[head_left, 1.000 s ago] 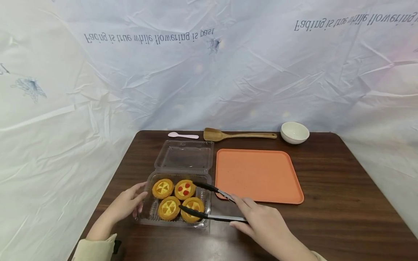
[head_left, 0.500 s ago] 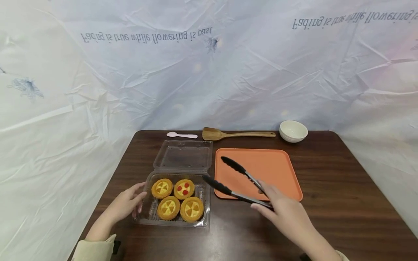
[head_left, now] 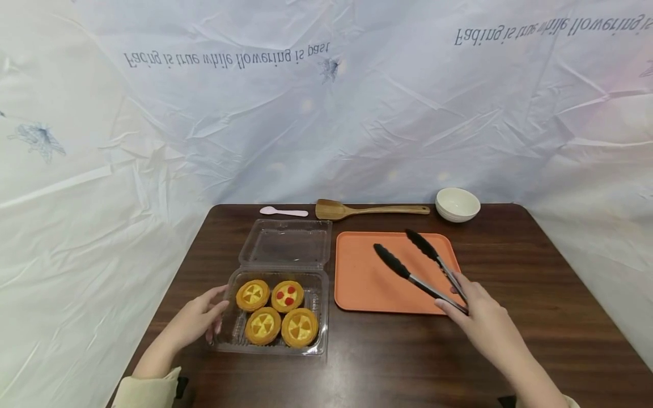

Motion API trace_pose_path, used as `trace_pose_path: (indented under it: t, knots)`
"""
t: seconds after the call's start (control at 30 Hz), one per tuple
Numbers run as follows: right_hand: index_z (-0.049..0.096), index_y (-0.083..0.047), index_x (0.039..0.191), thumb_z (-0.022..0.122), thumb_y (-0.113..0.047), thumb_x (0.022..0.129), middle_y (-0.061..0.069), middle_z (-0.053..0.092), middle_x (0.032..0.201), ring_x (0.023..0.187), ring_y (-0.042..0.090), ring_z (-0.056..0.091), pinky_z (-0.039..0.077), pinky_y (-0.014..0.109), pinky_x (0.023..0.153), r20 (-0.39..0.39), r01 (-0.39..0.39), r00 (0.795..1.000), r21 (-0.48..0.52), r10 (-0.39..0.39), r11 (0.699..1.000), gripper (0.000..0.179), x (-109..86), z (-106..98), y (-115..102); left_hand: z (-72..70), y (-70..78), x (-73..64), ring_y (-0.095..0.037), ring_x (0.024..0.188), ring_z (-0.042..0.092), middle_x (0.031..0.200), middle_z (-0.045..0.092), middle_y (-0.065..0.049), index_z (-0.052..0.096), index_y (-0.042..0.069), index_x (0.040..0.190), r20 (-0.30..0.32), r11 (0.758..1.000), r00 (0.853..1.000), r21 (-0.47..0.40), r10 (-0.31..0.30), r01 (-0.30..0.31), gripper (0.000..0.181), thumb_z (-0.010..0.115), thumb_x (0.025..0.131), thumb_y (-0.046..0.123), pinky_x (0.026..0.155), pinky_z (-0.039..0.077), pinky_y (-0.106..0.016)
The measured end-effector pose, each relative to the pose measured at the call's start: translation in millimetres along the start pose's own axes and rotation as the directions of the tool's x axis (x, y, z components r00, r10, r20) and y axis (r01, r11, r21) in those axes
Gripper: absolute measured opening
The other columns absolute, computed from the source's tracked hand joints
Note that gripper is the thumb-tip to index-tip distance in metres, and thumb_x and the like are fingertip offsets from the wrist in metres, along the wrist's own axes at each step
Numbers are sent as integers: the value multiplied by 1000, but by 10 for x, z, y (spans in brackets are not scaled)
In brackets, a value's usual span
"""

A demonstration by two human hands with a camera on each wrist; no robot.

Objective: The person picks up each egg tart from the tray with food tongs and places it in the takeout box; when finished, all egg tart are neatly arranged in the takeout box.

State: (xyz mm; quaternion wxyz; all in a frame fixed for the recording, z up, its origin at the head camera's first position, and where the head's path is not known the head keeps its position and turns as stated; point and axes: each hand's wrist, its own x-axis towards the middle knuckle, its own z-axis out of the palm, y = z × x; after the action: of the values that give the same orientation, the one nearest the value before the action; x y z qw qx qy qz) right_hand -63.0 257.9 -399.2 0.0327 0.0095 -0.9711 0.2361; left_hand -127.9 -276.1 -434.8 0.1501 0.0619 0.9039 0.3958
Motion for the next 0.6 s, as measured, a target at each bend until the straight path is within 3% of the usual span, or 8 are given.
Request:
trace_pose_path:
  t: [0.17, 0.37, 0.6]
  knots:
    - [29, 13, 142, 53, -62, 90, 36, 46, 122, 103, 52, 52, 45, 61, 69, -5, -67, 998, -23, 67, 997, 95, -25, -55, 221, 0, -6, 0, -24, 47, 53, 59, 56, -5, 34, -1, 144, 7, 1000, 1000, -7, 1, -1, 48, 48, 103, 19, 49, 48, -38]
    - [19, 20, 141, 50, -56, 95, 32, 47, 107, 87, 44, 56, 45, 52, 58, -17, -128, 992, -25, 127, 991, 93, -50, -145, 434, -10, -3, -2, -24, 47, 53, 59, 56, -6, 35, -1, 144, 6, 1000, 1000, -1, 4, -4, 47, 48, 103, 19, 48, 49, -38]
    - [8, 26, 139, 42, -56, 98, 46, 37, 108, 90, 59, 49, 41, 63, 61, 17, -228, 973, -29, 228, 973, 97, -15, -241, 715, 2, -17, -1, -24, 47, 53, 59, 56, -5, 35, -1, 144, 6, 1000, 1000, -2, 2, -2, 48, 49, 103, 19, 48, 48, -38]
